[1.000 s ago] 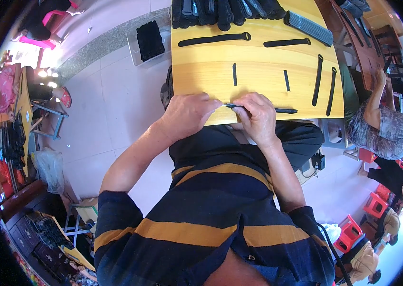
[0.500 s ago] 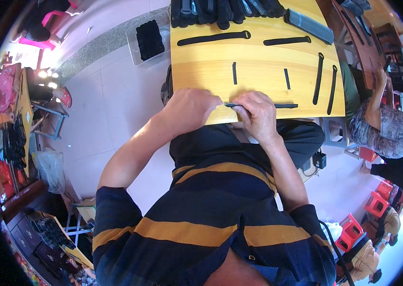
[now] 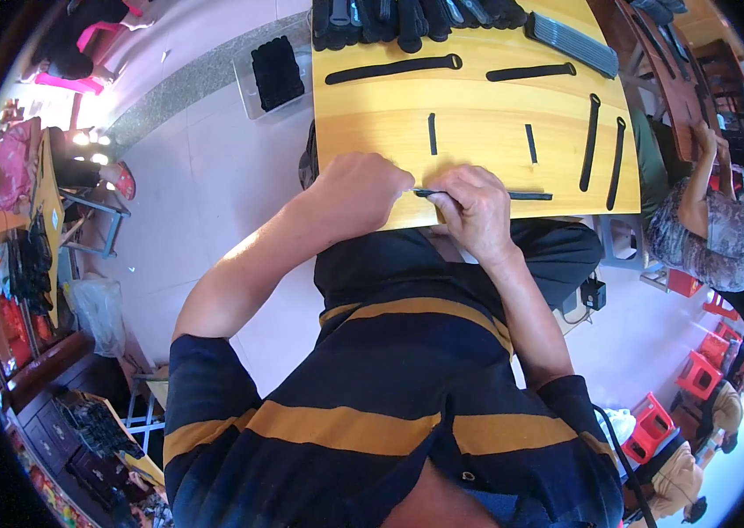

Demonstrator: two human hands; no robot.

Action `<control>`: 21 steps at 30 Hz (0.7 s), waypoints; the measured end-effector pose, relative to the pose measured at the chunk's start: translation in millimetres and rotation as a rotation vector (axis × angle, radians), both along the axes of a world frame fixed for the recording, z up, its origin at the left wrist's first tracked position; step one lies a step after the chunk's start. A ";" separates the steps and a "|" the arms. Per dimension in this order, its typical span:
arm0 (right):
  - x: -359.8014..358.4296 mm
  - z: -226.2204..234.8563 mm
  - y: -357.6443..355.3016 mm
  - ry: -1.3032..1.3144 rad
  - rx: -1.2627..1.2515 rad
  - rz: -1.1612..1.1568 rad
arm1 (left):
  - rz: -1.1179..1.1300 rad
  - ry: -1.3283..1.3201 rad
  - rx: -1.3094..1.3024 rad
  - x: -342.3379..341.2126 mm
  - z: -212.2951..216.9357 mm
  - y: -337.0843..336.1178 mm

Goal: Assembling fabric straps by manually attaching plastic buckles and metal pins.

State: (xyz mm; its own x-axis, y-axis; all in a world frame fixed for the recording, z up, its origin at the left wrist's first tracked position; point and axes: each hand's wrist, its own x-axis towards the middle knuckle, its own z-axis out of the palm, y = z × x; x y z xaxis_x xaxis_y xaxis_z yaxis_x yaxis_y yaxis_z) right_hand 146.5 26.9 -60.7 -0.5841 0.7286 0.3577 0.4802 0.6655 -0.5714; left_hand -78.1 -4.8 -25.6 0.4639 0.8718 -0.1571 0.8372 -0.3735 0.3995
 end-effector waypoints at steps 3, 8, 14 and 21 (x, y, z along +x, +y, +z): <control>-1.6 2.2 1.1 0.021 0.018 0.016 | 0.023 0.012 -0.001 2.9 3.6 -0.4; -0.9 2.4 2.9 0.019 0.011 0.019 | 0.012 0.040 0.002 6.9 5.9 2.7; 0.5 -0.3 1.8 0.046 0.028 0.022 | -0.017 0.021 -0.018 4.1 0.0 6.0; -2.1 -6.1 1.5 0.071 0.047 0.053 | -0.006 -0.035 0.126 11.9 -11.9 -3.7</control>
